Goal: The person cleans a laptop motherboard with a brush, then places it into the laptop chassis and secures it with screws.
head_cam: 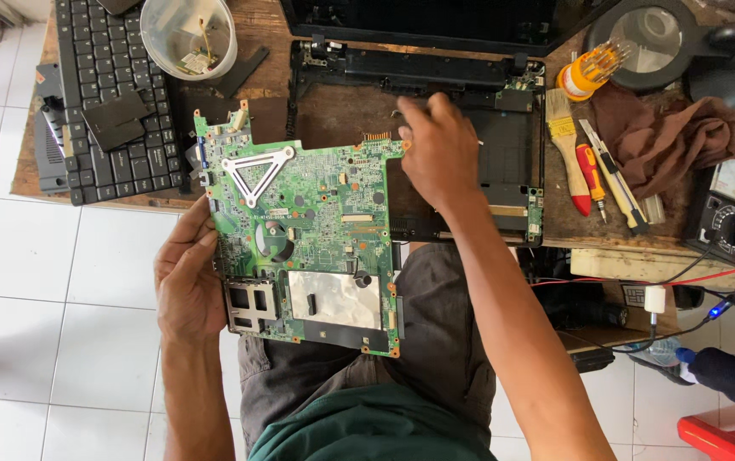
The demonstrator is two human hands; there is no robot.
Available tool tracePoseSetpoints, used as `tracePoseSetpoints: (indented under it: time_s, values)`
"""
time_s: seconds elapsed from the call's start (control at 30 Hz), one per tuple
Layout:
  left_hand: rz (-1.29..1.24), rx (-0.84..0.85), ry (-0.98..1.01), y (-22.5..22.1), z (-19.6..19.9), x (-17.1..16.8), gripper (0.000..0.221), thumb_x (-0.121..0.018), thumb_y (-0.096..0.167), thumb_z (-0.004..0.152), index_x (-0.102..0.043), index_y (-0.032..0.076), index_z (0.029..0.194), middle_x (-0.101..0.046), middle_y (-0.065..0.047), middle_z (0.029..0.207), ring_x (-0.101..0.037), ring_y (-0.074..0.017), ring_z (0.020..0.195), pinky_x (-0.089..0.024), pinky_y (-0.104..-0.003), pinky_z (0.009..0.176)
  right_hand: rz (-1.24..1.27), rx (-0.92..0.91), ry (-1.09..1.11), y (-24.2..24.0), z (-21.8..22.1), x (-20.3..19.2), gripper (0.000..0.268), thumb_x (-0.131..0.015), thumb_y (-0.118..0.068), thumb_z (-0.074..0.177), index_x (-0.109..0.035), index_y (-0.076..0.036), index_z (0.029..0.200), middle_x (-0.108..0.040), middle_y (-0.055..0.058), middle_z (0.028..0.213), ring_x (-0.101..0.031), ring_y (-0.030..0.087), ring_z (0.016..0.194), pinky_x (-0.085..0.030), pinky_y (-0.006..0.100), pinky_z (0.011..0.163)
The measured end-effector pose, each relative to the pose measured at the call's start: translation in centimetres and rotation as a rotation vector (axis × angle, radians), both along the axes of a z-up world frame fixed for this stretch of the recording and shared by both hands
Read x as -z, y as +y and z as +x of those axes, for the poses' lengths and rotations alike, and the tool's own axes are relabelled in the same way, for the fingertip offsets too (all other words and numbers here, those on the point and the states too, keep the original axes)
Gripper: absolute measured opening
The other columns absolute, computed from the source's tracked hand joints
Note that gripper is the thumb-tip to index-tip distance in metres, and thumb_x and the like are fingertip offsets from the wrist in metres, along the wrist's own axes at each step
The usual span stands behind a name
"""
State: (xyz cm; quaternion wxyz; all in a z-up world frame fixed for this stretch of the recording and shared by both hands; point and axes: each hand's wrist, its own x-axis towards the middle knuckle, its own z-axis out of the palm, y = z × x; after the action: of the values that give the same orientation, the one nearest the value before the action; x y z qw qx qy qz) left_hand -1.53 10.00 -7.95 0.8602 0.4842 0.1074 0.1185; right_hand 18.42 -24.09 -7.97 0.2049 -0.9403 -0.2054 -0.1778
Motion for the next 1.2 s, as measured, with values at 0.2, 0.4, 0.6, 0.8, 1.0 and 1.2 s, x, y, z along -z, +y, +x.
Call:
tracePoseSetpoints:
  time_s: [0.2,0.4,0.6,0.8,1.0,1.2]
  values:
    - [0.03,-0.025,0.02,1.1,-0.9,-0.2,0.059,-0.055,-0.001,0.102,-0.055,-0.009,0.16,-0.077,-0.017,0.123,-0.081,-0.0222,0.115,-0.068,-0.033,0.099,-0.04,0.015,-0.014,0.8,0.9,0.3,0.011,-0.075,-0.018,0.107,-0.07,-0.008,0.103,-0.062,0.013,0.102,-0.072,0.038,0.086,-0.057,0.05,0.076]
    - [-0.035,-0.127,0.164,0.8,-0.9,-1.3,0.062,-0.064,0.002,0.098,-0.06,-0.005,0.16,-0.075,-0.017,0.143,-0.073,-0.0199,0.129,-0.057,-0.025,0.113,0.436,-0.096,0.079,-3.6,0.7,-3.1,0.011,-0.055,-0.01,0.116,-0.063,-0.003,0.112,-0.073,0.011,0.092,-0.069,0.023,0.081,-0.053,0.041,0.075]
    - [-0.01,-0.02,-0.008,0.2,0.9,-0.6,0.057,-0.056,-0.001,0.102,-0.056,-0.01,0.159,-0.077,-0.018,0.122,-0.081,-0.0245,0.115,-0.068,-0.035,0.1,0.201,-0.081,0.104,-8.9,0.5,-2.0,0.02,-0.069,0.003,0.111,-0.081,-0.01,0.12,-0.081,0.012,0.097,-0.075,0.039,0.094,-0.059,0.052,0.09]
    - [0.018,0.017,-0.035,-1.7,2.6,-2.9,0.057,-0.058,0.0,0.102,-0.056,-0.009,0.159,-0.076,-0.016,0.122,-0.08,-0.0221,0.115,-0.067,-0.034,0.102,0.198,-0.095,0.149,-8.5,-1.4,-2.8,0.03,-0.065,0.011,0.105,-0.078,-0.003,0.128,-0.075,0.018,0.115,-0.067,0.043,0.107,-0.058,0.06,0.095]
    - [0.024,0.098,-0.088,-4.8,5.1,-6.1,0.058,-0.059,0.0,0.102,-0.056,-0.01,0.159,-0.077,-0.017,0.124,-0.079,-0.0205,0.114,-0.067,-0.033,0.101,0.15,-0.044,0.117,-11.2,-1.0,4.3,0.006,-0.071,0.002,0.104,-0.071,0.001,0.099,-0.062,0.02,0.088,-0.061,0.049,0.088,-0.056,0.073,0.093]
    - [0.03,0.121,-0.147,-6.2,7.4,-5.8,0.055,-0.059,-0.001,0.103,-0.056,-0.011,0.157,-0.076,-0.02,0.122,-0.08,-0.0243,0.112,-0.067,-0.036,0.1,0.172,-0.076,0.038,-9.7,-1.3,1.3,0.007,-0.069,0.006,0.111,-0.07,0.006,0.117,-0.066,0.029,0.112,-0.055,0.06,0.128,-0.039,0.084,0.119]
